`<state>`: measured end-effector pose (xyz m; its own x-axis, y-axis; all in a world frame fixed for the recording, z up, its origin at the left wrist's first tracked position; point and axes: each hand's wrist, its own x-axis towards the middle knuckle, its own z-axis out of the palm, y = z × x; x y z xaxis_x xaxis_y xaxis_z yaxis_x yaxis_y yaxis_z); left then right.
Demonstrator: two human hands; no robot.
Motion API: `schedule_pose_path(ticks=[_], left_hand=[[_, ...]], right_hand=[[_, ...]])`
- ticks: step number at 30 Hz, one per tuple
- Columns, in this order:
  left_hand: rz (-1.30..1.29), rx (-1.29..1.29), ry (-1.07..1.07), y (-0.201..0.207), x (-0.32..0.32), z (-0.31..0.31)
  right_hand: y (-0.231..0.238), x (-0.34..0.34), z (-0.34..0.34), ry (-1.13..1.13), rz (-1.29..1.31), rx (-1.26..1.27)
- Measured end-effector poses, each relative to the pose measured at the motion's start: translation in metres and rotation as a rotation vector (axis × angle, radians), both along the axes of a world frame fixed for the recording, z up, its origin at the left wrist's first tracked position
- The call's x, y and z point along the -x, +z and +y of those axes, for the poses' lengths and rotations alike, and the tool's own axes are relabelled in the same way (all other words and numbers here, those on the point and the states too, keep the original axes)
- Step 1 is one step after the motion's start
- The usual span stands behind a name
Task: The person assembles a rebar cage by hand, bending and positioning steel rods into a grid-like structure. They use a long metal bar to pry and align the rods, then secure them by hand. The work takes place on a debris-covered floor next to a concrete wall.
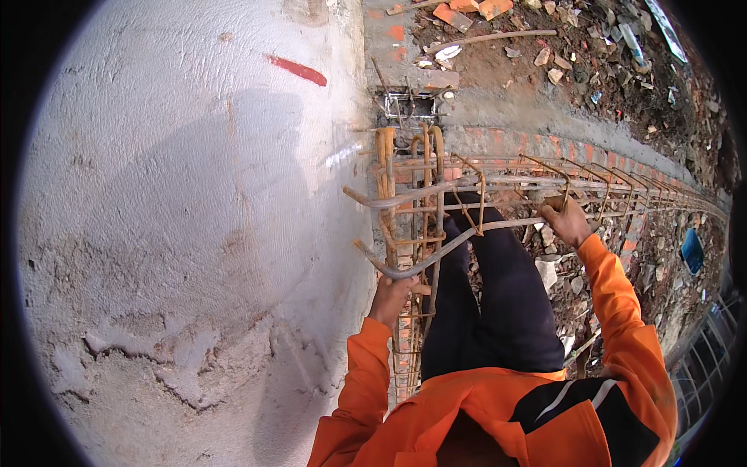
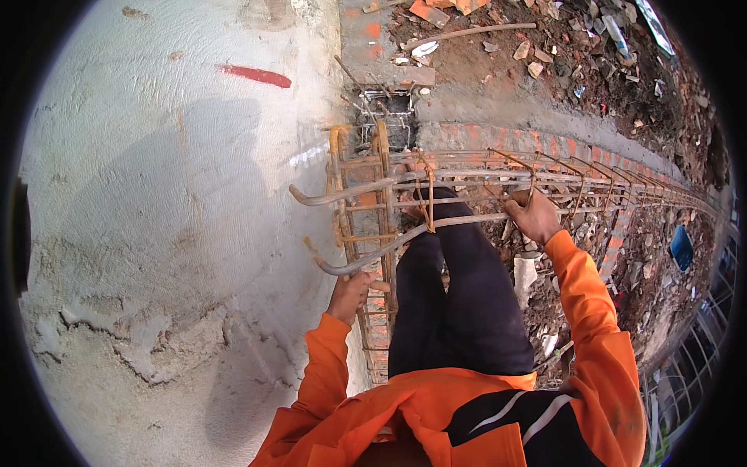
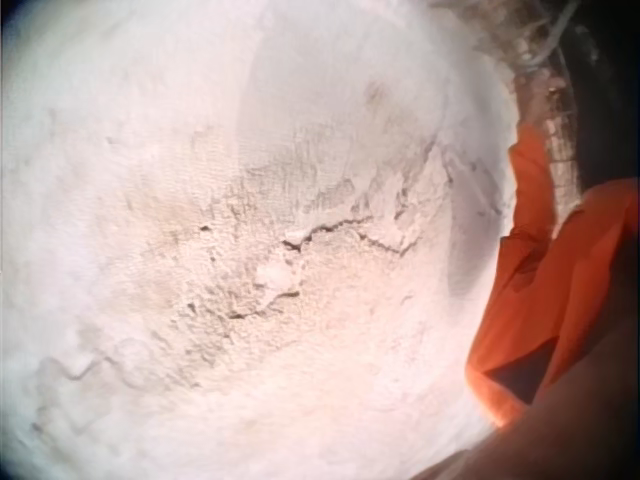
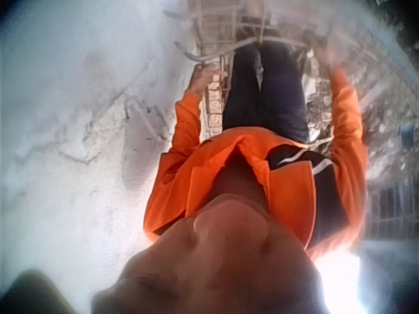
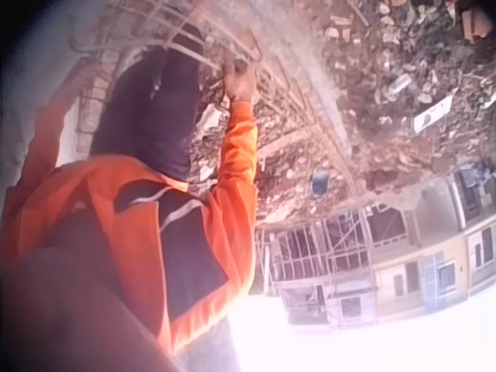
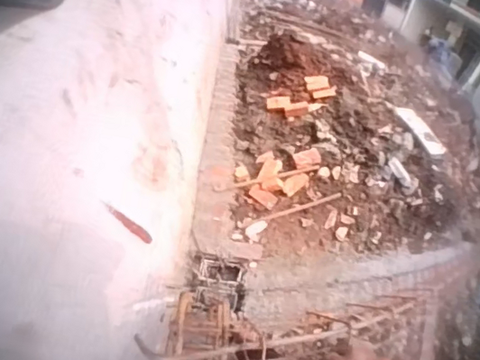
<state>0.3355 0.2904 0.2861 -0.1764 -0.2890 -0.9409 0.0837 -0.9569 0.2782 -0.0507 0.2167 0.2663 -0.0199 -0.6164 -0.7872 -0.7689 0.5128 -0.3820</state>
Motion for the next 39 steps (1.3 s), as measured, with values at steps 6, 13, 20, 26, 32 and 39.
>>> schedule_pose_path(ticks=[6,13,20,26,32,39], left_hand=[[0.064,-0.012,-0.079,-0.011,-0.004,-0.004],[0.067,0.09,-0.021,-0.034,-0.004,0.005],[-0.027,0.143,0.004,-0.058,0.005,0.019],[-0.12,0.161,0.069,-0.064,0.012,0.027],[-0.016,0.114,0.022,-0.022,0.015,0.017],[-0.087,0.104,0.012,-0.022,0.021,0.017]], right_hand=[[-0.009,-0.006,0.014,-0.076,-0.109,0.095],[-0.037,0.001,0.009,-0.017,-0.153,0.118],[-0.043,-0.001,0.013,-0.112,-0.1,0.055],[-0.042,-0.011,-0.001,-0.1,-0.082,0.055],[-0.047,0.001,0.012,-0.072,-0.063,0.149],[-0.043,-0.013,0.006,-0.093,0.033,0.156]])
